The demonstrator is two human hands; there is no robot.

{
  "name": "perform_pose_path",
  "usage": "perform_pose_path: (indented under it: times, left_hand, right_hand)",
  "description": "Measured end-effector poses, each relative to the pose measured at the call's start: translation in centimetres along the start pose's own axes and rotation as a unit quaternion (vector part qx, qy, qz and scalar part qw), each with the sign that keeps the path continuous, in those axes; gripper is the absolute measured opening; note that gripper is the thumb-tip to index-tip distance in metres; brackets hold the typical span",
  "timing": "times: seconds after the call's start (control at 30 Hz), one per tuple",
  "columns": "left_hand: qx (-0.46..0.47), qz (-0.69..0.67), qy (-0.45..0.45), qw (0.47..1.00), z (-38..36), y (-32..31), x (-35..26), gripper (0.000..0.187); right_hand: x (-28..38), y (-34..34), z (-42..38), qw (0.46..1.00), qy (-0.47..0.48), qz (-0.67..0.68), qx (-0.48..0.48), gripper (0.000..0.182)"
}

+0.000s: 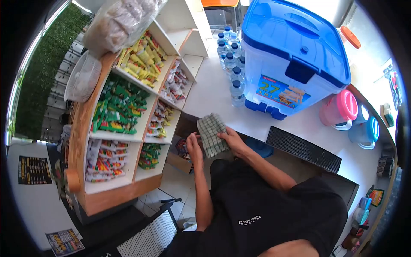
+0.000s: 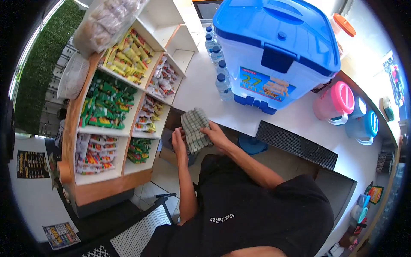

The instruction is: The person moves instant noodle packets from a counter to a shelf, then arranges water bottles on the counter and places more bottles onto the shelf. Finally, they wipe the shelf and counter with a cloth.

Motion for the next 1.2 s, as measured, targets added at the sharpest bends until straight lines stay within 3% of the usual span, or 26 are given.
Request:
perform_pose_path:
  times: [0.03,0.13,0.17,0.27,0.3,0.37,0.43,0.47,0.53,0.63,0.73,0.77,0.87,0.9,1.0,1.03,1.1,1.17,1.2]
  left_hand:
    - [0.013,-0.071,0.049,0.996,1.6,-0.6,1.3,0.043]
    - [0.054,0.094,-0.038,0.993,9.6,-1.7,4.6,0.042]
    - [0.057,0.111,0.027,0.992,11.9,-2.5,5.8,0.038]
    - [0.044,0.335,-0.129,0.932,18.1,-6.0,4.4,0.040]
    - [0.023,0.365,-0.131,0.921,19.3,-6.8,4.8,0.043]
    - [-0.016,0.422,-0.141,0.895,21.4,-9.0,5.1,0.051]
    - [-0.020,0.459,-0.133,0.878,22.5,-10.4,5.6,0.061]
    - [-0.023,0.477,-0.132,0.869,23.1,-11.0,5.6,0.066]
    - [-0.040,0.523,-0.115,0.843,22.9,-11.9,5.0,0.071]
    - [-0.036,0.590,-0.052,0.805,23.0,-12.4,5.3,0.079]
    - [-0.021,0.622,-0.004,0.782,23.5,-12.6,4.8,0.083]
    - [-0.018,0.619,-0.001,0.785,23.7,-12.8,4.5,0.082]
    - [-0.021,0.599,-0.007,0.800,22.9,-12.9,3.7,0.078]
    - [-0.028,0.590,-0.014,0.807,23.1,-12.9,3.4,0.076]
    - [-0.025,0.635,-0.011,0.772,23.5,-12.8,4.8,0.074]
    - [-0.029,0.668,-0.005,0.744,23.6,-12.9,5.3,0.072]
    - [-0.034,0.731,0.005,0.682,23.8,-12.7,6.4,0.068]
    - [-0.150,0.814,-0.078,0.555,24.2,-12.7,6.2,0.065]
    - [-0.148,0.812,-0.076,0.560,24.1,-12.7,6.1,0.065]
  right_hand:
    - [1.0,0.4,0.9,0.999,0.011,0.044,-0.019,0.036]
    - [6.8,1.5,4.8,0.991,0.092,-0.031,-0.097,0.037]
    - [9.3,1.4,6.5,0.982,0.144,-0.052,-0.107,0.037]
    - [17.2,-0.4,11.5,0.935,0.286,-0.164,-0.134,0.040]
    - [20.0,-1.5,13.1,0.906,0.326,-0.230,-0.143,0.041]
    - [23.5,-1.5,18.8,0.876,0.318,-0.317,-0.173,0.043]
    - [27.6,-2.9,23.3,0.690,0.443,-0.509,-0.261,0.047]
    - [29.3,-3.5,26.2,0.702,0.429,-0.524,-0.221,0.049]
    - [30.6,-3.5,32.4,0.647,0.381,-0.629,-0.204,0.048]
    - [28.0,-1.3,43.4,0.555,0.259,-0.787,-0.078,0.046]
    - [26.7,-3.5,44.6,0.482,0.185,-0.855,-0.045,0.048]
    - [25.7,-3.6,45.2,0.525,0.155,-0.836,0.037,0.046]
    - [24.6,-4.3,42.3,0.510,0.164,-0.838,0.109,0.039]
    - [25.1,-3.4,41.8,0.552,0.211,-0.803,0.080,0.037]
    - [27.2,-1.8,44.3,0.560,0.146,-0.813,-0.067,0.041]
    - [27.9,-1.6,45.7,0.554,0.141,-0.810,-0.133,0.046]
    - [27.7,-2.6,47.5,0.549,0.137,-0.810,-0.153,0.049]
    - [27.0,-3.4,47.6,0.514,0.158,-0.824,-0.176,0.053]
    - [26.5,-4.0,47.0,0.530,0.171,-0.821,-0.123,0.053]
Point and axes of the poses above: each hand's wrist, its own z-axis towards the middle knuckle, its own y-axis out of the back of the hand, x = y × z, the point moved 8 cm from there along z, towards the middle knuckle, and after that the axes turned 13 degrees about x, right-handed, at the moved point
